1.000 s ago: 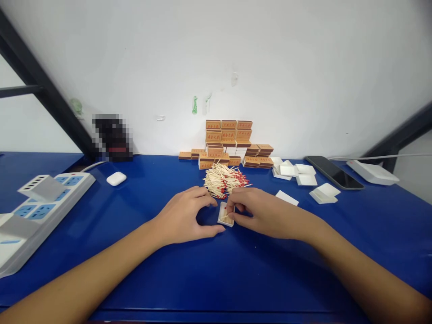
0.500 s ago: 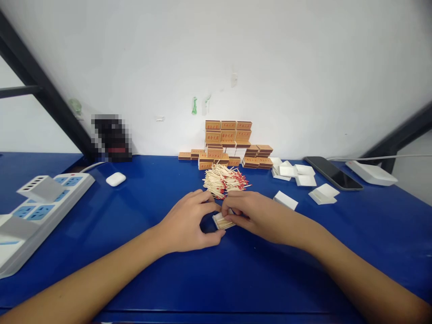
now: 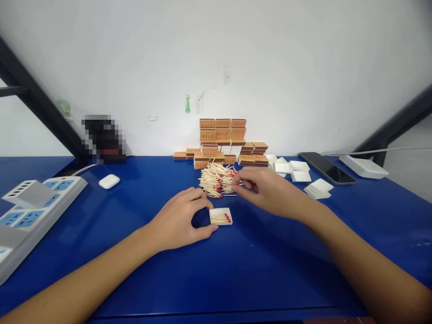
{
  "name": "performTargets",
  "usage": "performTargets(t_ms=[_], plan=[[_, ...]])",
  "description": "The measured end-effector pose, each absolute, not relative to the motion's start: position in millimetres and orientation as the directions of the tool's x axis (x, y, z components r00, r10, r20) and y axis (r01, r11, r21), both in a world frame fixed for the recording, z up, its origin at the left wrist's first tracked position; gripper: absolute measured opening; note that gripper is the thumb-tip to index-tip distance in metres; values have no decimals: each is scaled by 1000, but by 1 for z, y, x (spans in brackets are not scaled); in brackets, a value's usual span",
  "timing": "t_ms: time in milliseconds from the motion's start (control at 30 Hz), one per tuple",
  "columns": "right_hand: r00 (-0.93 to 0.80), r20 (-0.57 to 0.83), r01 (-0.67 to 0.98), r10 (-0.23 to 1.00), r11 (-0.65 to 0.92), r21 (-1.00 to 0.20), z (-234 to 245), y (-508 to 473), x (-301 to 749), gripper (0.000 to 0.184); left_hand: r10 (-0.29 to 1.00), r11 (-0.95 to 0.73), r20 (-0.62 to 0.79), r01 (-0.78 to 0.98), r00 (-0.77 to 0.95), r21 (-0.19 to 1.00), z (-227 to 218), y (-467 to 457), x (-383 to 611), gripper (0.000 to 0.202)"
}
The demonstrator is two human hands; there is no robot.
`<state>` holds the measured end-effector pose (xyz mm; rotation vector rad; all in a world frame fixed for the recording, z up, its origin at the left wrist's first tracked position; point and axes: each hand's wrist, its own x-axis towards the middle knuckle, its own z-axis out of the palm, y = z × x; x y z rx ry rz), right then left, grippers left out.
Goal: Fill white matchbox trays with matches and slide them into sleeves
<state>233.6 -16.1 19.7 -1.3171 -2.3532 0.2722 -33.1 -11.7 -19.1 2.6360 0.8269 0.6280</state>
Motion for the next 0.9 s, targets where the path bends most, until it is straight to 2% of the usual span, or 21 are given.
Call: performTargets(t_ms=[133,333,467,900], plan=[[-458,238,798,856,514,-313,11,-3,248,7,594,-791,320,463,738,400,-20,-10,-35,27],[-523,170,762,835,547,-347,2,-3,244,17,592,-796,319,473,740,378,-18,-10,-34,29],[-510,142,767,848,524,-370,0,-3,239,9,585,-800,322,466,744,378,-18,-9,-34,26],[-497,-6,792,867,452,-410,5,-6,242,18,579,-805,320,466,749,367,-18,-8,-35,27]])
